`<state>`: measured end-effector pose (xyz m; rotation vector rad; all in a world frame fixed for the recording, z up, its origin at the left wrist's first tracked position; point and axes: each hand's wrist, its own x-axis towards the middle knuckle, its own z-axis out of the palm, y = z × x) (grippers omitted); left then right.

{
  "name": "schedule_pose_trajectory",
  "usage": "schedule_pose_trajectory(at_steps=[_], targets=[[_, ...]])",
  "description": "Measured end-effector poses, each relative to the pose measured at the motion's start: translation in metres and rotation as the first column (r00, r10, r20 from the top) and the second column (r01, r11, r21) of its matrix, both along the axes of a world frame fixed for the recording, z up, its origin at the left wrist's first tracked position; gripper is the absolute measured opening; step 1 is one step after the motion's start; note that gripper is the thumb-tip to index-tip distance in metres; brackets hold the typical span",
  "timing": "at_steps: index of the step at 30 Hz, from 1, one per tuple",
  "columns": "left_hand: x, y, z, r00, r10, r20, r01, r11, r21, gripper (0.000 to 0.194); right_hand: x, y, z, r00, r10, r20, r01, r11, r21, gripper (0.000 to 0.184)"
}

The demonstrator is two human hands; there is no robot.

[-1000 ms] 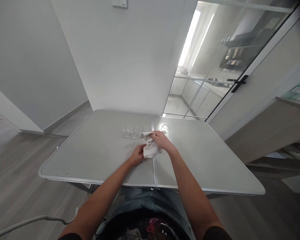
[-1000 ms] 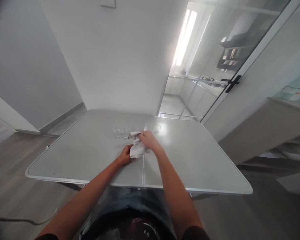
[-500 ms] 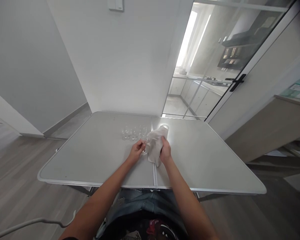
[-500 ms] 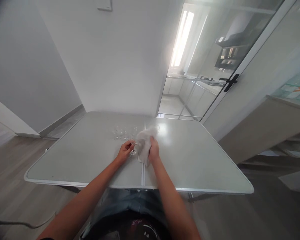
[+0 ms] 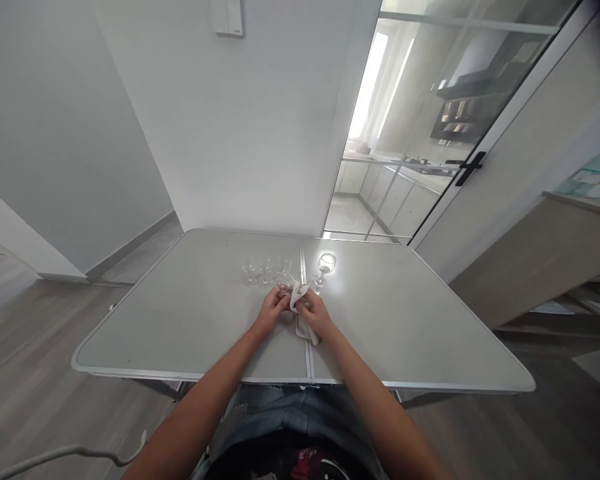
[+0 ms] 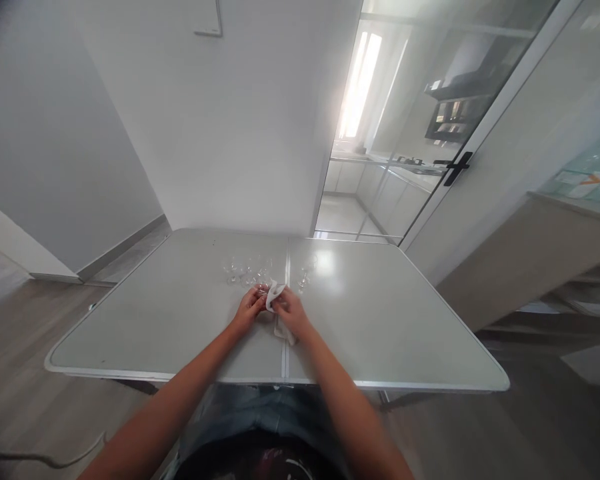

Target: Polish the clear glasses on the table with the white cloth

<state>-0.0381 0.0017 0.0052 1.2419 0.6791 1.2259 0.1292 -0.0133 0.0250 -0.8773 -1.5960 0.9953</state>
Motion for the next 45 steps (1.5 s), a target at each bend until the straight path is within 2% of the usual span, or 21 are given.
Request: schedule_pose_trajectory(at_steps=[1, 4, 6, 8, 11, 13, 14, 16, 19, 21, 23, 25, 28, 31, 34, 35, 37, 39, 42, 43, 45], targets=[[0.000, 0.000, -0.001, 1.000, 0.005, -0.001, -0.005, 1.000, -0.007, 0.053, 0.002, 0.001, -0.001, 0.999, -0.038, 0.033, 0.037, 0.999, 0.016, 0.030], [-0.002, 0.003, -0.002, 0.998, 0.051, -0.041, -0.050, 0.999, 0.017, 0.060, 0.006, 0.000, -0.004, 0.995, -0.082, 0.062, 0.083, 0.996, -0.012, 0.041], [-0.003, 0.004, -0.002, 0.993, 0.101, -0.062, -0.098, 0.994, 0.044, 0.063, 0.006, -0.001, -0.005, 0.998, -0.054, 0.024, 0.056, 0.996, -0.071, 0.041], [-0.005, 0.005, -0.002, 0.992, 0.110, -0.067, -0.108, 0.993, 0.041, 0.063, 0.005, -0.001, -0.006, 0.996, 0.021, -0.091, -0.039, 0.978, -0.207, 0.035], [-0.005, 0.004, 0.000, 0.998, 0.036, -0.054, -0.036, 0.999, 0.000, 0.060, 0.004, 0.001, -0.008, 0.948, 0.089, -0.306, -0.229, 0.858, -0.460, 0.028], [-0.005, 0.003, 0.002, 0.999, 0.017, -0.039, -0.017, 1.000, 0.001, 0.060, 0.004, 0.002, -0.010, 0.928, 0.101, -0.358, -0.290, 0.799, -0.527, 0.027], [-0.004, 0.002, 0.004, 0.999, 0.022, -0.031, -0.022, 1.000, 0.010, 0.060, 0.003, 0.002, -0.010, 0.930, 0.103, -0.353, -0.287, 0.804, -0.521, 0.027], [-0.003, 0.001, 0.006, 0.998, 0.051, -0.023, -0.051, 0.998, 0.033, 0.061, 0.003, 0.002, -0.009, 0.952, 0.090, -0.293, -0.218, 0.871, -0.440, 0.027], [-0.002, -0.001, 0.010, 0.994, 0.103, -0.038, -0.100, 0.993, 0.064, 0.062, 0.002, -0.003, -0.007, 0.998, -0.003, -0.065, -0.008, 0.984, -0.180, 0.022], [-0.003, -0.001, 0.010, 0.992, 0.111, -0.056, -0.107, 0.991, 0.076, 0.063, 0.002, -0.007, -0.006, 0.983, -0.123, 0.134, 0.122, 0.992, 0.018, 0.024], [-0.003, -0.001, 0.010, 0.992, 0.110, -0.066, -0.104, 0.991, 0.085, 0.063, 0.000, -0.010, -0.006, 0.940, -0.227, 0.257, 0.198, 0.971, 0.135, 0.030], [-0.003, -0.001, 0.009, 0.991, 0.122, -0.059, -0.116, 0.989, 0.092, 0.062, -0.002, -0.011, -0.007, 0.941, -0.229, 0.251, 0.207, 0.972, 0.111, 0.029], [-0.004, 0.000, 0.007, 0.992, 0.122, -0.026, -0.121, 0.991, 0.062, 0.061, -0.005, -0.008, -0.008, 0.999, -0.041, 0.030, 0.045, 0.989, -0.143, 0.019], [-0.003, 0.001, 0.005, 0.999, 0.050, -0.006, -0.050, 0.999, 0.016, 0.061, -0.004, -0.003, -0.009, 0.969, 0.075, -0.237, -0.163, 0.911, -0.379, 0.025], [-0.003, 0.001, 0.004, 1.000, 0.001, -0.008, -0.001, 1.000, 0.021, 0.064, -0.001, -0.001, -0.009, 0.943, 0.071, -0.326, -0.221, 0.866, -0.448, 0.030], [-0.003, 0.001, 0.005, 1.000, 0.002, -0.010, -0.002, 1.000, 0.028, 0.064, 0.000, -0.002, -0.009, 0.947, 0.061, -0.315, -0.202, 0.876, -0.438, 0.029], [-0.003, 0.001, 0.005, 1.000, 0.028, -0.013, -0.027, 0.998, 0.049, 0.064, 0.000, -0.004, -0.009, 0.976, 0.019, -0.217, -0.097, 0.930, -0.356, 0.025], [-0.004, 0.000, 0.006, 0.998, 0.065, -0.018, -0.064, 0.995, 0.078, 0.063, -0.001, -0.008, -0.008, 0.998, -0.048, -0.034, 0.041, 0.983, -0.176, 0.020], [-0.004, 0.000, 0.006, 0.995, 0.102, -0.014, -0.100, 0.989, 0.105, 0.063, -0.002, -0.014, -0.007, 0.967, -0.175, 0.184, 0.161, 0.983, 0.084, 0.021], [-0.004, 0.000, 0.006, 0.995, 0.100, -0.012, -0.099, 0.990, 0.103, 0.063, -0.002, -0.014, -0.006, 0.961, -0.189, 0.200, 0.170, 0.980, 0.106, 0.021], [-0.003, 0.001, 0.005, 0.997, 0.081, -0.005, -0.081, 0.993, 0.082, 0.063, -0.002, -0.013, -0.006, 0.979, -0.146, 0.143, 0.144, 0.989, 0.026, 0.017]])
